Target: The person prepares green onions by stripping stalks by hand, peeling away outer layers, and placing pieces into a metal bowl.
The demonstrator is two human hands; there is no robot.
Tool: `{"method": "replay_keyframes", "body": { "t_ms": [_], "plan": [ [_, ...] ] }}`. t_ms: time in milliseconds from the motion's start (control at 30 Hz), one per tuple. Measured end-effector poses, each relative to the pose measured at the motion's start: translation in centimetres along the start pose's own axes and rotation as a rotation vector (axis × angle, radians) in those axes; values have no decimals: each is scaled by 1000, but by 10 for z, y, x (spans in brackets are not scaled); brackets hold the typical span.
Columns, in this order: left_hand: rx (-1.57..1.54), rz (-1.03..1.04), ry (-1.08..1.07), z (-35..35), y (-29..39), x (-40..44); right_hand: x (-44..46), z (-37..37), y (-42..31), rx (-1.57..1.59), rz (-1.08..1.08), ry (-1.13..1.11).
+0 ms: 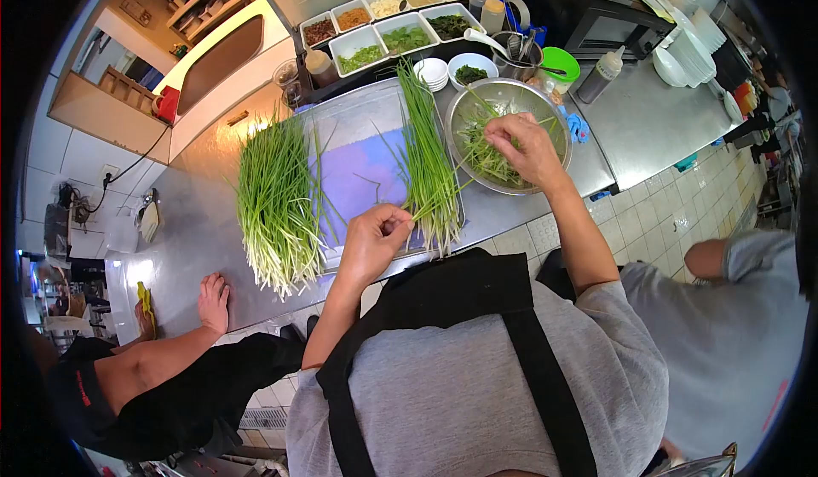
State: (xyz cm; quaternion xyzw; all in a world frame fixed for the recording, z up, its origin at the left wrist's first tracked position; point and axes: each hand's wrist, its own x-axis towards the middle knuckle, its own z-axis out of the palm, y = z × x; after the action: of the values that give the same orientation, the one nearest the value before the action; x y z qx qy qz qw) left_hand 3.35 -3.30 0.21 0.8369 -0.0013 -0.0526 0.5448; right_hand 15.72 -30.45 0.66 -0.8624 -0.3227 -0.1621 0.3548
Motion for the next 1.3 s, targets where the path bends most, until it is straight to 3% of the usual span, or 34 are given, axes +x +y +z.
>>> {"method": "replay_keyframes", "body": {
  "t_ms": [467, 667, 833, 1300],
  "plan": [
    [21, 48, -6, 0, 5, -5, 3, 3, -3, -48, -70, -12],
    [-24, -32, -38, -2, -1, -6, -4, 4, 8, -109, -162, -43],
    [-75, -1, -91, 0, 1, -3, -9, 1, -2, -9, -114, -57],
    [-4, -58, -49, -23, -8, 4, -20, -12, -5, -2, -136, -308]
  ]
}}
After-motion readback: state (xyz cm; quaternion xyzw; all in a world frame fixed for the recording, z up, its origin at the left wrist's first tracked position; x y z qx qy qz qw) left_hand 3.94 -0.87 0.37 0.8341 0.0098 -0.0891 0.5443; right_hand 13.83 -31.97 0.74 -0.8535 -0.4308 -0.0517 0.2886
